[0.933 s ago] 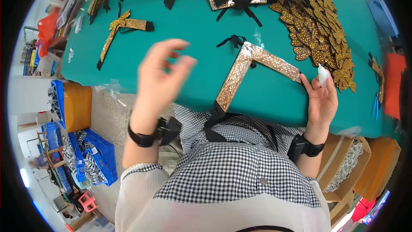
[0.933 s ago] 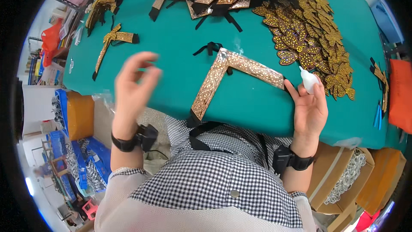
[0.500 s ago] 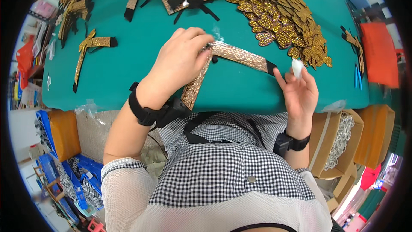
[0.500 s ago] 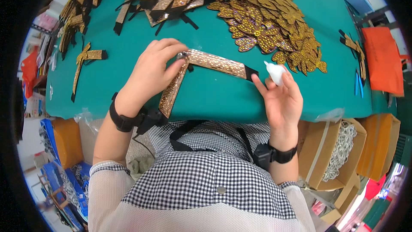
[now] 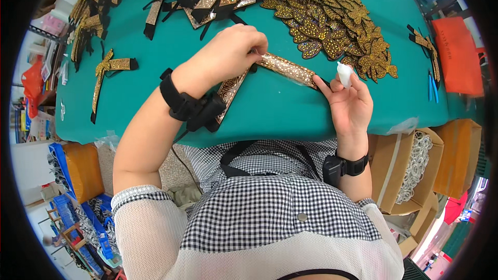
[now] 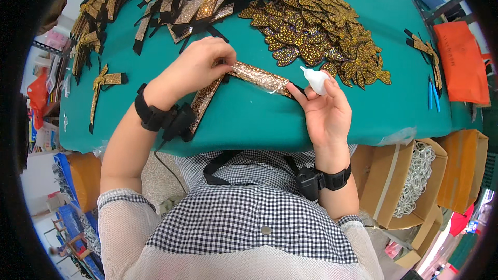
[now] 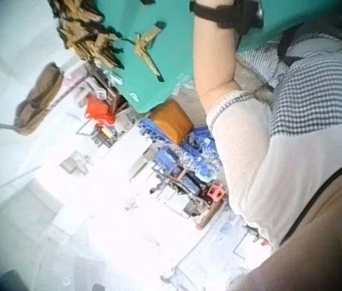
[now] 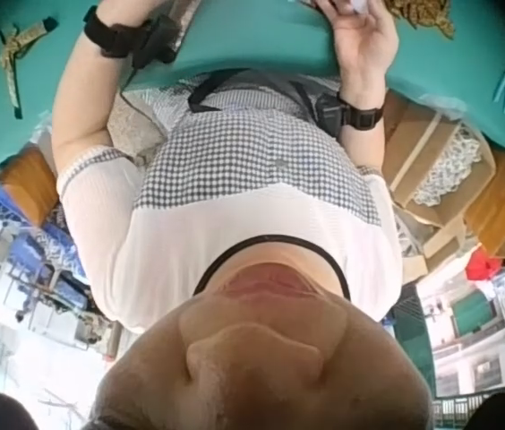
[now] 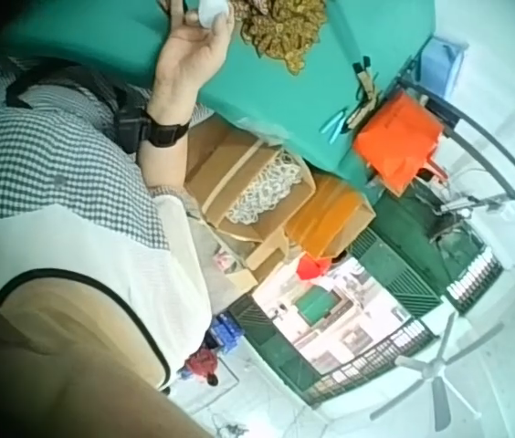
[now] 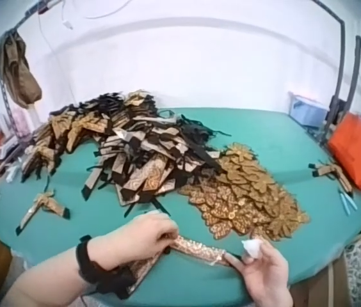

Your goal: Glue small bow-shaped decorations onto v-shaped shoe straps.

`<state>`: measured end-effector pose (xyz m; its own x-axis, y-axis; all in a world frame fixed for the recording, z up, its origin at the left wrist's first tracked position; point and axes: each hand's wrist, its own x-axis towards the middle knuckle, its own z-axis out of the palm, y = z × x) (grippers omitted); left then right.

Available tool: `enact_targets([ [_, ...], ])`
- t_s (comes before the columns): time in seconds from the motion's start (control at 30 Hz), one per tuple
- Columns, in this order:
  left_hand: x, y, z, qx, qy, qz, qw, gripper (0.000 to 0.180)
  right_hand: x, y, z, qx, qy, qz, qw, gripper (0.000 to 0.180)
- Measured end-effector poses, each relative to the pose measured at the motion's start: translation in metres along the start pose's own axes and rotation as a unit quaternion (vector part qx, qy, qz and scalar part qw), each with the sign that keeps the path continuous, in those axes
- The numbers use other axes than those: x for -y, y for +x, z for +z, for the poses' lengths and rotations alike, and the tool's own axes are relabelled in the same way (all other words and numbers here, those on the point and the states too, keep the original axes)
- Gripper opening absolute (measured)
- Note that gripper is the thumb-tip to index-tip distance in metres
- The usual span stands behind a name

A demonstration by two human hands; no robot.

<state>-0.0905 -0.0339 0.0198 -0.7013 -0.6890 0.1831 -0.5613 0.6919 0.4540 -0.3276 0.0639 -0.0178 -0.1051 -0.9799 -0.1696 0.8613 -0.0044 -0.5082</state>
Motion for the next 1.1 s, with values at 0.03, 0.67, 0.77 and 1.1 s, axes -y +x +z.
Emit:
enact_targets([
  [0.03, 0.003, -0.002, -0.002, 0.002, 0.002, -0.001, 1.0, 0.015, 0.0, 0.001, -0.001, 0.0, 0.003, 0.001, 1.0, 0.022],
  [0.67, 0.067, -0.203, -0.104, -0.583, -0.188, -0.312, 0.726, 0.013, -0.005, 0.002, -0.002, 0.007, -0.076, -0.006, 0.997, 0.02],
  [0.77, 0.004, -0.243, -0.114, -0.501, -0.171, -0.324, 0.784, 0.011, 0.007, -0.002, -0.004, 0.039, -0.079, -0.007, 0.996, 0.023],
  [1.1, -0.024, -0.371, -0.067, -0.247, -0.136, -0.608, 0.742, 0.012, 0.005, 0.01, -0.009, 0.06, -0.1, 0.015, 0.993, 0.026],
])
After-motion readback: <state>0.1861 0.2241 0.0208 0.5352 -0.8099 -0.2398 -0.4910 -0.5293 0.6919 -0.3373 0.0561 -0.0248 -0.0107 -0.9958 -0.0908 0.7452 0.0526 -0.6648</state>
